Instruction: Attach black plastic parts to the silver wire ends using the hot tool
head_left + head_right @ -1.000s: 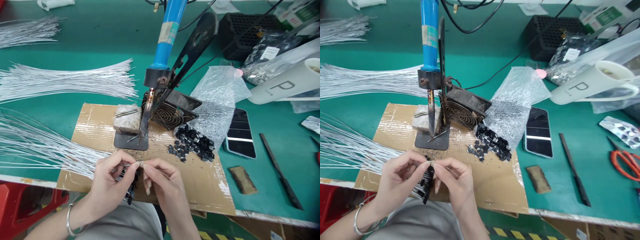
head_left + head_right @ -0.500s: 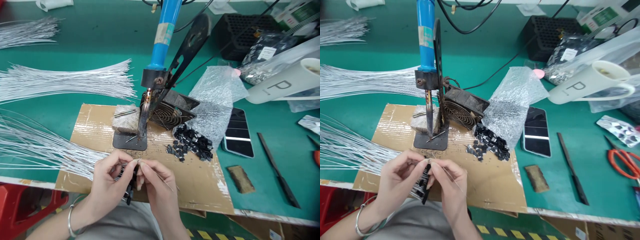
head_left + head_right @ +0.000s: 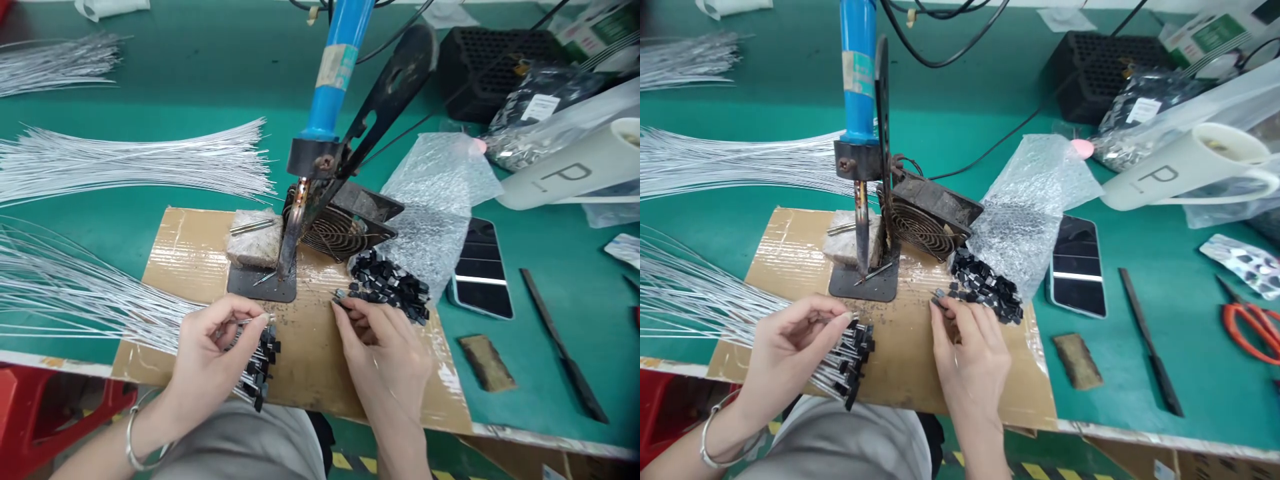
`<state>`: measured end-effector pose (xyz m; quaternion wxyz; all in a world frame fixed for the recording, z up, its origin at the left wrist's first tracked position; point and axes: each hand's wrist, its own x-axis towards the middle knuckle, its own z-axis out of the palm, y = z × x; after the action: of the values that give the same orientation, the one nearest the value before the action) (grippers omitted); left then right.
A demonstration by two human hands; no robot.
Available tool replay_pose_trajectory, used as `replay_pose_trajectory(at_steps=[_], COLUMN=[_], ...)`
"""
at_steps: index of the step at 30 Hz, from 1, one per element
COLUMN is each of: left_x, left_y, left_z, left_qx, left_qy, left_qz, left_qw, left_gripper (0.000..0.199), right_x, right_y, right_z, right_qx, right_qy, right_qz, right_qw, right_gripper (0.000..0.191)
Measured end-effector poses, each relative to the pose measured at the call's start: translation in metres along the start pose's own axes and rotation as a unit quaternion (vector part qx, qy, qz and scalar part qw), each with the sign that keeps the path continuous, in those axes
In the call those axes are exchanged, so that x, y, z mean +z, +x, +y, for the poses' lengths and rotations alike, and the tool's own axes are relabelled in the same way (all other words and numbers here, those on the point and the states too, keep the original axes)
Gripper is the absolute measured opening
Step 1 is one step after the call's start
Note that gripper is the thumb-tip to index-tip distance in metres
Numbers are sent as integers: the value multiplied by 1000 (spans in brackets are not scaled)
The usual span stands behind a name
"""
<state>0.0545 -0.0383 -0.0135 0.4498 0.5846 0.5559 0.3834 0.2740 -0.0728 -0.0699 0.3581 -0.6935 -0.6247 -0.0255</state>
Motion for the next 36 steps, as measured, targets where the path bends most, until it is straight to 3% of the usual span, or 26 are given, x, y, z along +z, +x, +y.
replay_pose_trajectory(at_steps=[9, 14, 18, 22, 29, 36], left_x=[-2, -4, -3, -3, -8, -9], left_y=[-2, -2, 1, 5, 8, 11], left_z=[0, 2, 6, 9, 16, 24], left_qx=[20, 18, 7, -4, -19, -18], left_qy=[22, 33, 32, 37, 28, -25], left_qz=[-4, -7, -14, -18, -65, -88], left_qw=[1000, 999, 999, 999, 997, 996], left_gripper=[12, 14, 14, 14, 13, 12], right_x=[1, 0, -7, -10, 4, 11], right_y=[-3, -5, -3, 4, 10, 5], right_z=[-10, -15, -28, -47, -73, -79], right_qx=[13, 97, 224, 311, 361, 373], right_qy=[40, 131, 269, 379, 483, 512], right_qz=[-5, -13, -28, -32, -74, -98], right_qw=[999, 987, 936, 871, 794, 768], right_gripper=[5, 12, 5, 10, 15, 22])
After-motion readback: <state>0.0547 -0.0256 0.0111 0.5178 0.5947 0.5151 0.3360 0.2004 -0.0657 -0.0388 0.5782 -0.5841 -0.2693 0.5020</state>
